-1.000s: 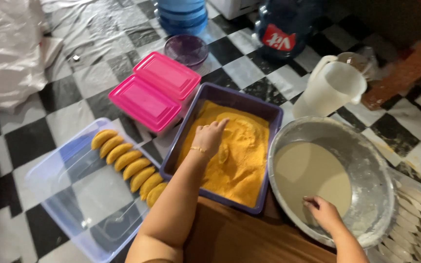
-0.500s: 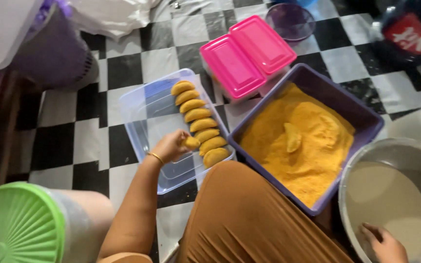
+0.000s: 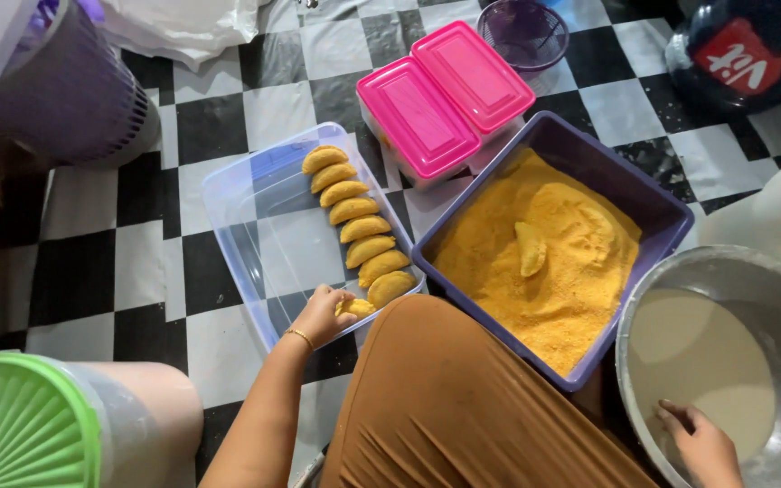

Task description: Dipping snacks in batter, coating them with breadcrumbs, and organizing them into plastic containers.

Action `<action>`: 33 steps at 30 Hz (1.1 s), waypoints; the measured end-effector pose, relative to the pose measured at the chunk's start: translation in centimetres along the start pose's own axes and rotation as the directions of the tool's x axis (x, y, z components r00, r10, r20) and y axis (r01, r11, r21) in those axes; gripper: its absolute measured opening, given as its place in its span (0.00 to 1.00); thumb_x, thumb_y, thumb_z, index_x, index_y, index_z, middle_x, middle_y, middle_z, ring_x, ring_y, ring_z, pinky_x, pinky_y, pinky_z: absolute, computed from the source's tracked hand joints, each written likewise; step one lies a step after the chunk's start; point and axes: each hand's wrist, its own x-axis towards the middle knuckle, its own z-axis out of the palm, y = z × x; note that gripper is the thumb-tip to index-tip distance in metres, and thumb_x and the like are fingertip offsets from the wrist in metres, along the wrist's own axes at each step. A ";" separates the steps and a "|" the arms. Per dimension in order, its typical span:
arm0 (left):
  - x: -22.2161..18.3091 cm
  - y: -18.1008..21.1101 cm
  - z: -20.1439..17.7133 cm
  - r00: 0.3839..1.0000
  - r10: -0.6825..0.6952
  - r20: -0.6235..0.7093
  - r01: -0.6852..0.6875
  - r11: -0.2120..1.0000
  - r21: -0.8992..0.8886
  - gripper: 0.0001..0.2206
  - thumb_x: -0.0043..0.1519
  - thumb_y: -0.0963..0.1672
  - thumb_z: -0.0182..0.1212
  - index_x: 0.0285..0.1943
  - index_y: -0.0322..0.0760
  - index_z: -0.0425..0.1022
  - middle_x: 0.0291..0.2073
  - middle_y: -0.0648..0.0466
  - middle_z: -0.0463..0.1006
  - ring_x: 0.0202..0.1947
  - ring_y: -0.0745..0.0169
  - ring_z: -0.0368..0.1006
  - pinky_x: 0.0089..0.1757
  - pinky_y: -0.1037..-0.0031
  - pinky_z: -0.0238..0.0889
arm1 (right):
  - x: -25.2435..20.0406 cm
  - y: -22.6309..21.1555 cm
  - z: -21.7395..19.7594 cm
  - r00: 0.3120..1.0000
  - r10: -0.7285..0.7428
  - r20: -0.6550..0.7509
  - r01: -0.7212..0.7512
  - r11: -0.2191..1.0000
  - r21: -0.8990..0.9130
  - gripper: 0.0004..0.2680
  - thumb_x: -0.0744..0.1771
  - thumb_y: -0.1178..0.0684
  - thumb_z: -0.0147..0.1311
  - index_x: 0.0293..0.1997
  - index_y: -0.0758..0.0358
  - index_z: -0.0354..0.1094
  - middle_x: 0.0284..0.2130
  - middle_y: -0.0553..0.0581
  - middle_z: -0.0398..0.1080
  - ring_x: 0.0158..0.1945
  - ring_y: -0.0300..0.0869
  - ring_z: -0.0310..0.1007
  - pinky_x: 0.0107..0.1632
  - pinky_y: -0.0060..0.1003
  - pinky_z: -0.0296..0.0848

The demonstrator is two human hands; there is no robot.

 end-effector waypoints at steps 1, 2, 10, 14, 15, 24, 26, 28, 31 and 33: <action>0.0 -0.1 0.3 1.000 0.011 -0.013 -0.010 0.999 0.037 0.18 0.58 0.46 0.68 0.58 0.45 0.78 0.49 0.53 0.71 0.47 0.57 0.73 0.54 0.71 0.66 | 0.0 0.0 -0.1 1.000 0.006 0.005 -0.006 1.000 -0.029 0.14 0.69 0.48 0.56 0.56 0.64 0.80 0.49 0.58 0.82 0.50 0.50 0.80 0.55 0.40 0.72; -0.6 0.7 -0.3 1.000 0.017 -0.011 -0.017 0.999 0.040 0.18 0.58 0.46 0.68 0.58 0.45 0.78 0.49 0.53 0.71 0.47 0.57 0.73 0.54 0.71 0.66 | 0.0 -0.1 0.0 1.000 0.009 0.001 -0.009 1.000 -0.024 0.14 0.69 0.48 0.56 0.56 0.64 0.80 0.49 0.58 0.82 0.50 0.50 0.80 0.55 0.40 0.72; 2.3 9.3 -0.2 0.823 0.317 -0.471 -0.113 0.905 0.411 0.26 0.57 0.49 0.65 0.65 0.44 0.68 0.55 0.48 0.73 0.49 0.41 0.73 0.48 0.54 0.65 | 0.1 0.4 0.3 0.999 -0.011 -0.044 0.011 1.000 0.006 0.13 0.67 0.46 0.57 0.55 0.53 0.80 0.44 0.50 0.84 0.45 0.45 0.81 0.50 0.36 0.74; 2.7 25.8 -0.2 0.860 0.331 -0.387 -0.393 0.915 -0.091 0.12 0.63 0.44 0.57 0.52 0.36 0.77 0.46 0.48 0.79 0.44 0.53 0.75 0.46 0.66 0.68 | -1.2 -1.1 -0.5 0.998 -0.004 -0.057 0.011 0.994 0.113 0.12 0.67 0.49 0.58 0.53 0.58 0.80 0.44 0.52 0.83 0.46 0.44 0.80 0.51 0.35 0.73; 4.0 28.2 1.2 0.900 0.335 -0.279 -0.373 0.923 -0.094 0.13 0.62 0.45 0.54 0.50 0.35 0.78 0.45 0.49 0.82 0.45 0.50 0.77 0.47 0.64 0.68 | -1.0 -0.9 -0.4 0.998 -0.010 -0.056 0.015 0.995 0.102 0.12 0.67 0.48 0.58 0.53 0.57 0.80 0.43 0.53 0.83 0.45 0.44 0.80 0.50 0.35 0.73; 12.1 31.6 12.3 0.747 0.661 0.070 -0.624 0.662 0.414 0.14 0.59 0.41 0.54 0.51 0.47 0.79 0.57 0.60 0.75 0.60 0.50 0.65 0.53 0.58 0.62 | -1.5 -1.6 -1.1 0.998 0.017 -0.056 -0.008 0.987 0.161 0.12 0.66 0.49 0.58 0.53 0.57 0.79 0.44 0.53 0.83 0.46 0.43 0.81 0.51 0.34 0.75; 12.2 30.8 11.3 0.717 0.667 0.203 -0.668 0.572 0.477 0.15 0.59 0.42 0.57 0.54 0.50 0.79 0.54 0.61 0.76 0.54 0.49 0.68 0.51 0.58 0.63 | -1.5 -1.7 -1.1 0.999 0.015 -0.050 -0.005 0.982 0.190 0.11 0.66 0.50 0.58 0.52 0.58 0.79 0.43 0.53 0.83 0.45 0.43 0.81 0.51 0.34 0.75; 12.6 29.8 10.2 0.788 0.589 0.180 -0.580 0.610 0.540 0.13 0.56 0.41 0.58 0.50 0.45 0.77 0.53 0.52 0.73 0.55 0.43 0.64 0.54 0.56 0.61 | -1.1 -1.2 -0.7 0.998 -0.004 -0.056 0.015 0.981 0.194 0.12 0.66 0.50 0.59 0.52 0.56 0.79 0.44 0.50 0.83 0.46 0.41 0.81 0.51 0.33 0.75; 11.7 28.9 8.9 0.843 0.493 0.213 -0.530 0.698 0.481 0.12 0.58 0.43 0.58 0.50 0.47 0.78 0.57 0.52 0.69 0.60 0.41 0.59 0.57 0.53 0.59 | -1.5 -1.6 -1.0 0.999 -0.015 -0.051 0.025 0.980 0.200 0.12 0.66 0.51 0.58 0.52 0.58 0.79 0.45 0.51 0.83 0.48 0.42 0.81 0.52 0.33 0.75; 10.9 29.3 7.9 0.836 0.518 0.181 -0.532 0.686 0.496 0.10 0.54 0.43 0.61 0.45 0.46 0.78 0.52 0.56 0.73 0.57 0.45 0.61 0.57 0.56 0.56 | -1.4 -1.5 -0.8 0.998 -0.024 -0.055 0.034 0.980 0.197 0.11 0.66 0.51 0.58 0.52 0.58 0.79 0.45 0.51 0.83 0.48 0.42 0.81 0.52 0.33 0.75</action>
